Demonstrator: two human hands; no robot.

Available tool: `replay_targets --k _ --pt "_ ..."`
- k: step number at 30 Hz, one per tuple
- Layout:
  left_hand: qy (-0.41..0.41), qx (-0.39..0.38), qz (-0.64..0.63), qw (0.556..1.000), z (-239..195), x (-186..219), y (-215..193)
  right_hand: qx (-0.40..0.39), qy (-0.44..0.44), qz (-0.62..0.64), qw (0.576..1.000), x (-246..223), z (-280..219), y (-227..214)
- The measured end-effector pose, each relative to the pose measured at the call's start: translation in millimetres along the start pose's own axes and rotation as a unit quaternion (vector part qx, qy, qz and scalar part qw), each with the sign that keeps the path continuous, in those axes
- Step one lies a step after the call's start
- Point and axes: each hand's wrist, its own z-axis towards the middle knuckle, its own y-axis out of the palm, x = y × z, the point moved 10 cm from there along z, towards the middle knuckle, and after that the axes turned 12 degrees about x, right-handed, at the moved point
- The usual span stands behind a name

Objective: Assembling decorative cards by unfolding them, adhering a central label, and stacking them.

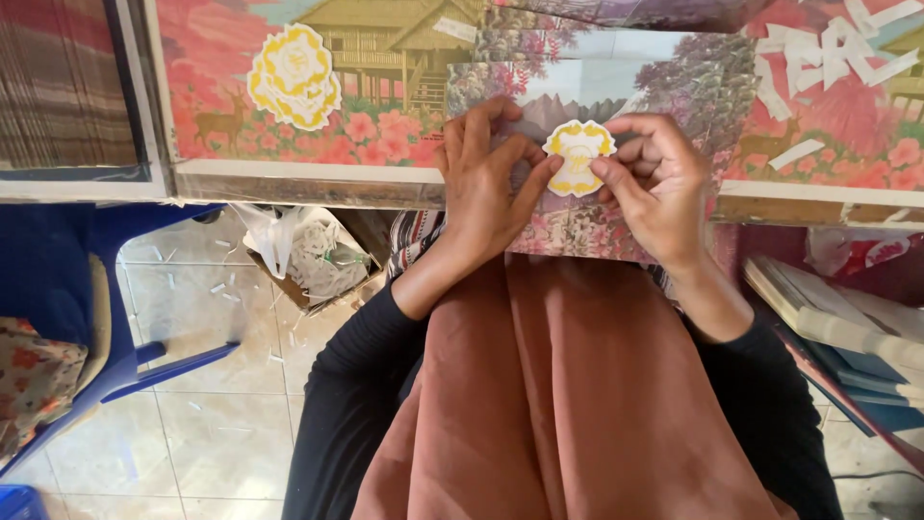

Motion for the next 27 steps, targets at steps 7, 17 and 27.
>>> replay_targets --k 7,17,27 --pt "0.005 -0.009 0.061 0.998 -1.5 -4.7 8.7 0.009 -0.037 -0.058 0.998 3.4 2.6 -0.5" --pt "0.028 -0.046 0.141 0.989 -0.5 -0.1 13.7 0.012 -0.095 -0.175 0.98 -8.3 6.1 7.3" --pt "0.024 -0.068 0.153 0.986 -4.9 -6.3 19.1 0.016 -0.139 -0.222 0.965 -7.3 4.4 10.7"
